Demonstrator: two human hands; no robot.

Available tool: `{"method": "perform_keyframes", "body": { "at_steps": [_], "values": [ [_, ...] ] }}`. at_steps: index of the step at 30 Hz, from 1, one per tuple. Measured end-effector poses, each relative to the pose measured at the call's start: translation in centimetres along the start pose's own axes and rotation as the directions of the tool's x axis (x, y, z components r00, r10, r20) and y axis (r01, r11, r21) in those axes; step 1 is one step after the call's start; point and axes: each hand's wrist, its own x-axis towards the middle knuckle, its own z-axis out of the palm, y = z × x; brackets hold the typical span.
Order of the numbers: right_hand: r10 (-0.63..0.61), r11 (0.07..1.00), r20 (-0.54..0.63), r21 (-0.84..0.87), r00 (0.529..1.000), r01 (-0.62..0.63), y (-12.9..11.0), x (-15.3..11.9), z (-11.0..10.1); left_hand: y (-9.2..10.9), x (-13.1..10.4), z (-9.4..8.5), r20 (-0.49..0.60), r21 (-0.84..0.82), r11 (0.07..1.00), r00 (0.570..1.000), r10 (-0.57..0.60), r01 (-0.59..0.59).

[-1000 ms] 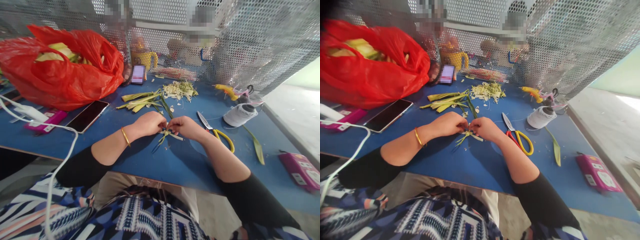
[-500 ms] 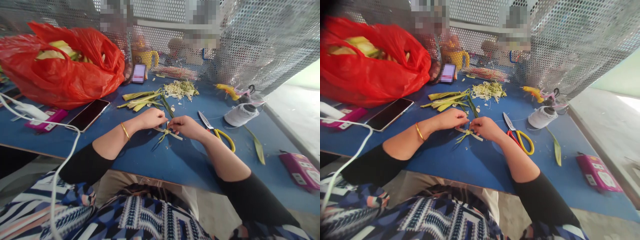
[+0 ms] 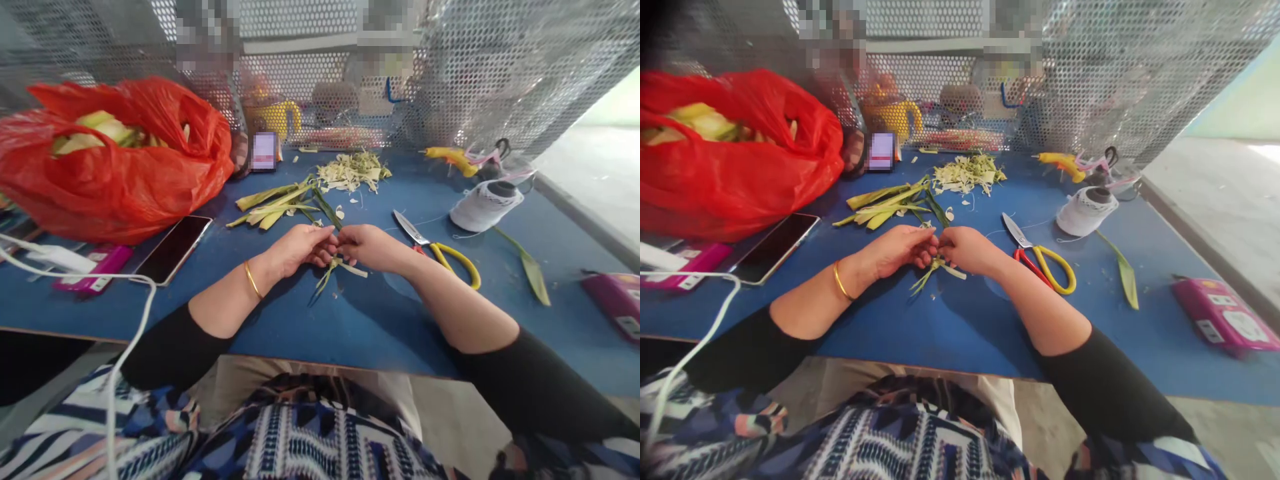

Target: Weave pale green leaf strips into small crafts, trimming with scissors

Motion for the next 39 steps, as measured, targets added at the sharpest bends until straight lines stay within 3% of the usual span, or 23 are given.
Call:
{"method": "perform_keyframes", "body": {
  "at_steps": [4,9,18,22,25,28,34,39],
  "values": [
    [0.044,0.994,-0.011,0.103,0.999,-0.043,0.1,0.0,0.2,-0.1,-0.1,0.2,0.000,-0.057,0.998,1.000,-0.002,0.002],
    [0.031,0.983,-0.068,0.184,0.997,-0.018,0.7,0.3,0.8,-0.2,-0.2,0.4,-0.001,-0.005,0.999,0.999,0.032,-0.032],
    [0.203,0.923,-0.136,0.359,0.970,-0.143,-0.3,0.3,0.5,-0.4,0.0,0.0,0.040,0.065,0.996,0.998,0.056,-0.059],
    [0.170,0.866,-0.124,0.493,0.978,-0.088,-0.5,0.4,0.5,-0.6,0.0,0.3,0.071,0.150,0.981,0.991,0.116,-0.126],
    [0.064,0.840,-0.191,0.541,0.980,0.050,-0.2,0.4,0.2,-0.7,0.0,0.4,0.068,0.164,0.973,0.986,0.152,-0.161],
    [-0.028,0.854,-0.277,0.493,0.961,0.167,0.6,0.6,-0.5,-0.7,0.0,0.3,0.060,0.171,0.972,0.986,0.153,-0.162],
    [-0.131,0.939,-0.090,0.308,0.987,0.153,2.4,1.5,-1.0,-0.4,-0.1,0.1,0.082,0.211,0.961,0.983,0.164,-0.178],
    [-0.154,0.961,-0.147,0.208,0.977,0.183,2.9,2.0,-0.1,-0.4,0.1,0.0,0.057,0.178,0.965,0.981,0.185,-0.192]
  ]
}}
